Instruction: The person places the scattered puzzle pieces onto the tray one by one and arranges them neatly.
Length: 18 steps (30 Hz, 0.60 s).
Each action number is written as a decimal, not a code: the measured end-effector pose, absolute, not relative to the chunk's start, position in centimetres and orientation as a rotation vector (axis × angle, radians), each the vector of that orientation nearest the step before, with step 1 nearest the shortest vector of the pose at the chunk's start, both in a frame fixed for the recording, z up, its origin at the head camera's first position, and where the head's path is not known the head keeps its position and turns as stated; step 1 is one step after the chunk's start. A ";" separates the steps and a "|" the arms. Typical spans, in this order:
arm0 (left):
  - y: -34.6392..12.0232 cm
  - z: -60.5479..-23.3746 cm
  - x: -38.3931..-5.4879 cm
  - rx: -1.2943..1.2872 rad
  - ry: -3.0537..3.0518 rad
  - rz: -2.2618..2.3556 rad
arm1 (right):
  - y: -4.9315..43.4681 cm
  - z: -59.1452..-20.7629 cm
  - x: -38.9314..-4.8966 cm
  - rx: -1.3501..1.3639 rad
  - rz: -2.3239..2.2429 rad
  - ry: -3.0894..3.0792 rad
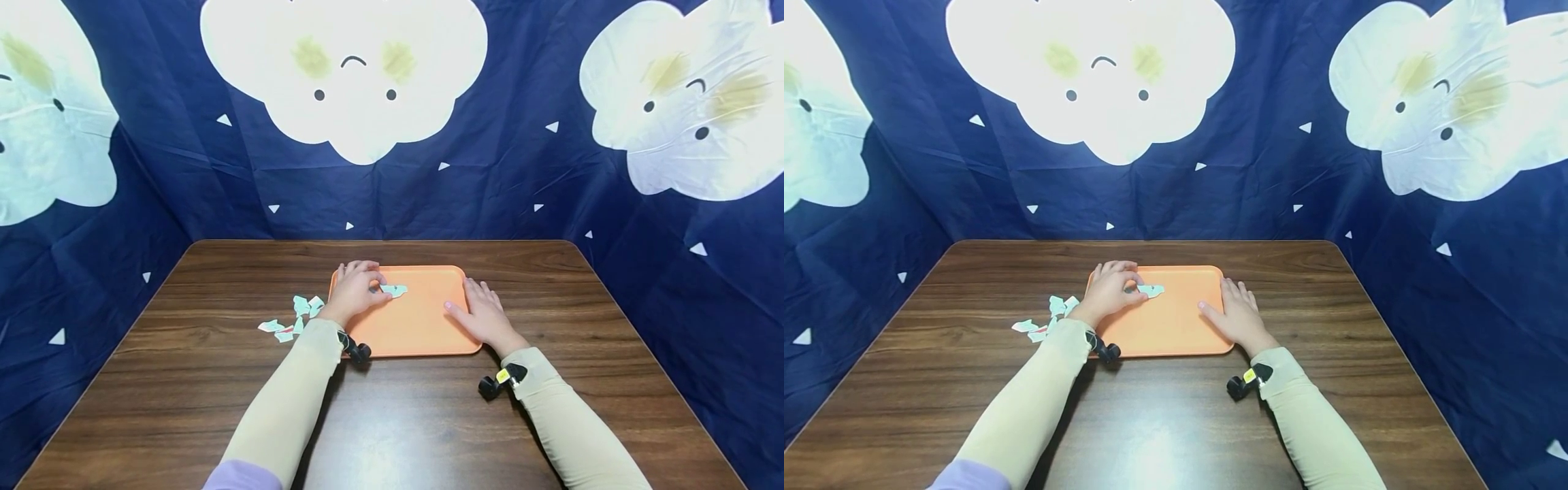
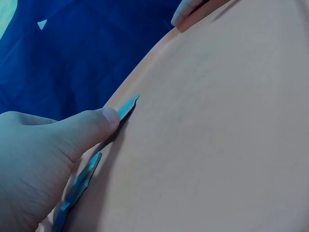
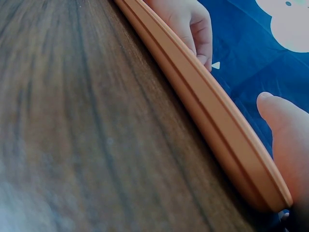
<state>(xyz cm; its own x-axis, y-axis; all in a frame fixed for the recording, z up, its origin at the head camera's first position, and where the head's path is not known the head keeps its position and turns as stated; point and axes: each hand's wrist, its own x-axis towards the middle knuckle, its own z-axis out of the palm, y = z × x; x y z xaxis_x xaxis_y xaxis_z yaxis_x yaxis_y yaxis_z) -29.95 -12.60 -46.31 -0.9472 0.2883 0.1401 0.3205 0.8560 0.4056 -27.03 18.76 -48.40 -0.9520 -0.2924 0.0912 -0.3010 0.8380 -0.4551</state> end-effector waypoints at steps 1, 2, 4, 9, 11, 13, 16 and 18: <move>-12.6 -46.3 -30.0 -0.486 -2.960 -0.654 | 18.8 -48.4 -27.0 0.483 0.745 -2.994; -12.5 -46.2 -29.9 -0.485 -2.965 -0.648 | 18.8 -48.4 -27.0 0.483 0.745 -2.995; -12.4 -46.2 -29.9 -0.490 -2.966 -0.636 | 18.9 -48.4 -27.0 0.483 0.744 -2.994; -12.3 -46.3 -29.8 -0.510 -2.947 -0.613 | 19.1 -48.5 -27.0 0.474 0.742 -2.996; -12.4 -46.3 -29.7 -0.501 -2.942 -0.612 | 19.1 -48.5 -26.9 0.474 0.742 -3.000; -12.5 -46.4 -29.6 -0.483 -2.940 -0.620 | 19.0 -48.5 -26.9 0.474 0.741 -3.007; -12.7 -46.4 -29.6 -0.460 -2.946 -0.620 | 18.9 -48.3 -26.9 0.485 0.740 -2.999; -12.7 -46.4 -29.6 -0.462 -2.947 -0.621 | 18.9 -48.2 -26.9 0.487 0.741 -2.991</move>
